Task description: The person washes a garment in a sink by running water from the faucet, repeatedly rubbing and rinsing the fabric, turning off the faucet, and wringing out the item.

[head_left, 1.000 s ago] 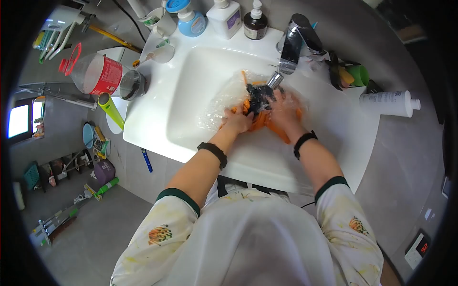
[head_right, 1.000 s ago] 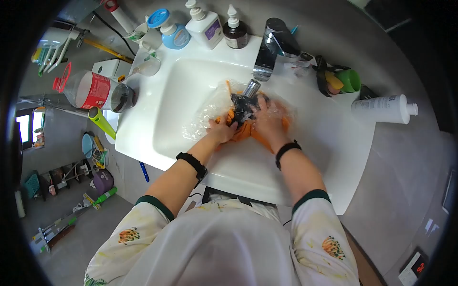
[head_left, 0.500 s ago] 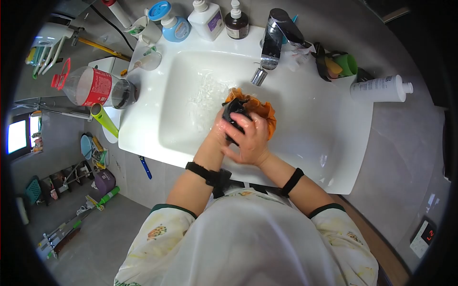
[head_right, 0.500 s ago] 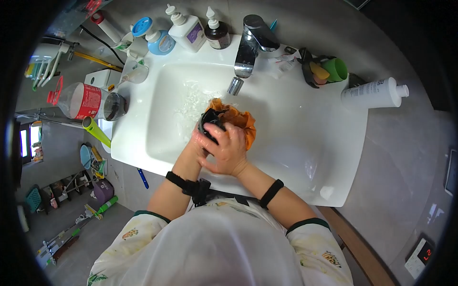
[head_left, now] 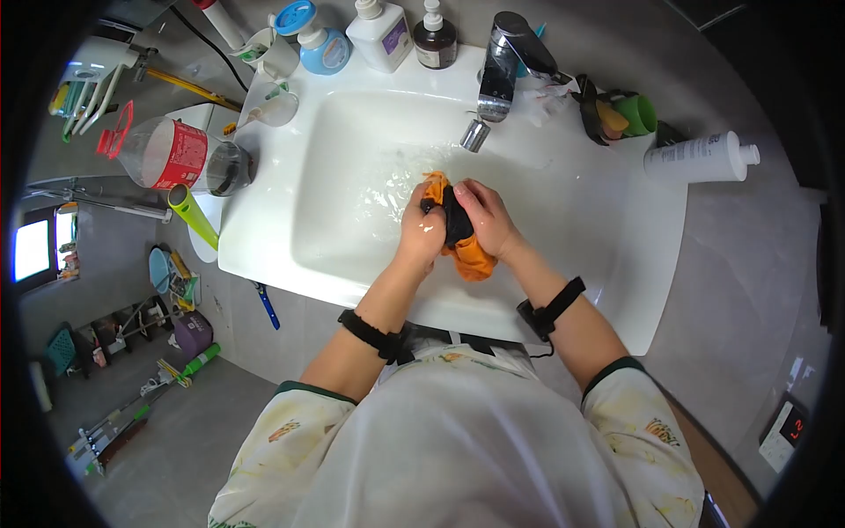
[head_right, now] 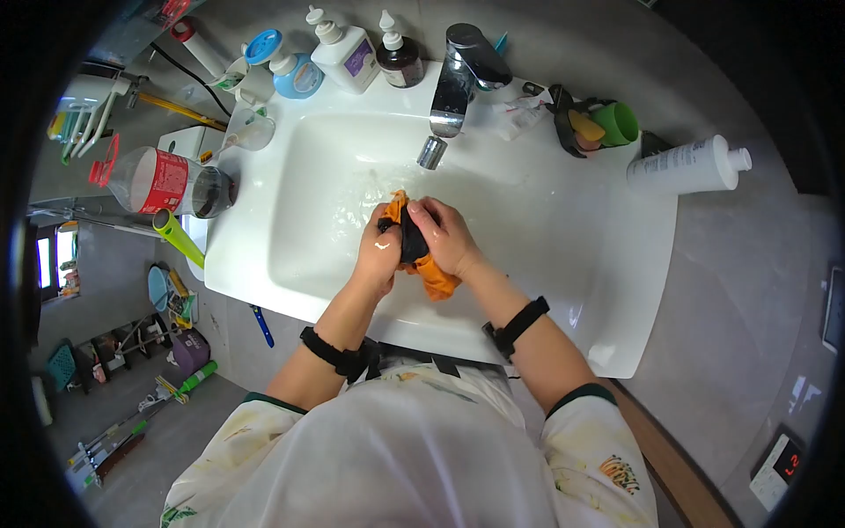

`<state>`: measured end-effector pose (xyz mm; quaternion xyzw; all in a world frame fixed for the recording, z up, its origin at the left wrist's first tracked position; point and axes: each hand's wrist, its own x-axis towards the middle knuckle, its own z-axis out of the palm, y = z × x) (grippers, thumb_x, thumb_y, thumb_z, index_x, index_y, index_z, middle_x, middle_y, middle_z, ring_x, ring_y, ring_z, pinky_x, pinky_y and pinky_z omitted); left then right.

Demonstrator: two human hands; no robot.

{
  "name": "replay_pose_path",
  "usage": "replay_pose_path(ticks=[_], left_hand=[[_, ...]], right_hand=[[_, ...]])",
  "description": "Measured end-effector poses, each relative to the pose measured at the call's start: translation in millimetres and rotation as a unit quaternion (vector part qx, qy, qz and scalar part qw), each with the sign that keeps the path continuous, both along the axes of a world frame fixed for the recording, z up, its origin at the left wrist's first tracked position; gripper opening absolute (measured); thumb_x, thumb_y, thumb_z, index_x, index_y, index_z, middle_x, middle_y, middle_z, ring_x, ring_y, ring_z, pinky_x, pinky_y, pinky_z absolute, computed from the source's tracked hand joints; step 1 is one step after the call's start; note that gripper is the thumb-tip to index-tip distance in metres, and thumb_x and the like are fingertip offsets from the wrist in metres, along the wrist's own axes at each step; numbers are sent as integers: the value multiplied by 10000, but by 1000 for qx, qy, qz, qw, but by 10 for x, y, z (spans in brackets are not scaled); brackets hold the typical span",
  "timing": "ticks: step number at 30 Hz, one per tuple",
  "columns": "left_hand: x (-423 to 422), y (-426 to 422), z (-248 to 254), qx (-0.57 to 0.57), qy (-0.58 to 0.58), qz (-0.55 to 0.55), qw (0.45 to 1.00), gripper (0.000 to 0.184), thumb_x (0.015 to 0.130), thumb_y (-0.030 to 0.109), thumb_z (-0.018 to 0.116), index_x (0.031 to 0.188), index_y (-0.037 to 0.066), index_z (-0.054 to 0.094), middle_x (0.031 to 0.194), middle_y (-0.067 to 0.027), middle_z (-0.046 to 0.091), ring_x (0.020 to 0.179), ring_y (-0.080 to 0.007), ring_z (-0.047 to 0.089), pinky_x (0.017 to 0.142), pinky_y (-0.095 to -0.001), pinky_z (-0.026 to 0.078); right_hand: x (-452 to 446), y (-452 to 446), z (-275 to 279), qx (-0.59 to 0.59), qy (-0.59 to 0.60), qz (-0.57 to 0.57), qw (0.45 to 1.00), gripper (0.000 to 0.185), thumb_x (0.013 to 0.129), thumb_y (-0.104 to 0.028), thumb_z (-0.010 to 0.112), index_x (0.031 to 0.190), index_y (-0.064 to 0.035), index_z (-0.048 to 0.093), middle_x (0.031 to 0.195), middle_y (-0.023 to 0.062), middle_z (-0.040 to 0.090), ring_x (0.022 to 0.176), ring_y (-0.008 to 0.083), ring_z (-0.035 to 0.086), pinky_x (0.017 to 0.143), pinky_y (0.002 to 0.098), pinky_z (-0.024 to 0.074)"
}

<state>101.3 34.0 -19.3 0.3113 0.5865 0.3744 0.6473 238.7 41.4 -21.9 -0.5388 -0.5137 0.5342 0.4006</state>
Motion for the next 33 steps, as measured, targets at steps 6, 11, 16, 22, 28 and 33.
replay_pose_path(ticks=[6, 11, 16, 22, 28, 33], left_hand=[[-399, -87, 7, 5, 359, -111, 927, 676, 831, 409, 591, 1391, 95, 376, 1263, -294, 433, 1152, -462, 468, 1002, -457, 388], [-505, 111, -252, -117, 500, -249, 821, 872, 826, 603, 559, 1511, 365, 73, 1524, -271, 3, 1352, -525, 190, 1079, -535, 300], [-341, 264, -576, -200, 521, -387, 734, 870, 832, 641, 524, 1495, 429, 3, 1544, -207, -126, 1386, -478, 153, 1087, -538, 282], [-493, 454, -859, -209, 383, -200, 877, 972, 762, 700, 568, 1509, 386, 31, 1514, -272, -1, 1345, -500, 247, 1105, -490, 260], [-452, 406, -572, -198, 143, -24, 969, 1115, 707, 684, 665, 1510, 351, -33, 1543, -215, -21, 1387, -430, 228, 1072, -512, 313], [-461, 523, -211, -198, -351, 39, 914, 774, 857, 729, 405, 1248, 81, 568, 1245, -145, 588, 1194, -299, 517, 1026, -516, 388]], right_hand=[[522, 142, -384, 37, -267, 78, 960, 824, 812, -556, 650, 1433, -131, 313, 1407, 218, 332, 1236, 399, 416, 1010, 436, 380], [399, -54, -450, -82, -551, 228, 799, 1025, 730, -649, 659, 1514, -360, 66, 1572, 194, 20, 1392, 525, 85, 1059, 621, 249], [462, 249, -854, 20, -641, 420, 642, 842, 800, -526, 617, 1501, -275, 222, 1547, 145, 170, 1360, 444, 239, 1047, 474, 358], [186, 172, -814, 170, -580, 219, 766, 811, 781, -344, 689, 1471, -168, 300, 1457, 95, 339, 1280, 346, 379, 1030, 444, 394], [212, 249, -991, 58, -462, 144, 873, 639, 759, -78, 642, 1343, -291, 492, 1403, 88, 422, 1247, 358, 412, 1026, 430, 383], [-261, -106, -275, 251, -325, 65, 909, 549, 676, 43, 572, 1161, -202, 651, 1299, 88, 511, 1165, 352, 445, 1034, 438, 358]])
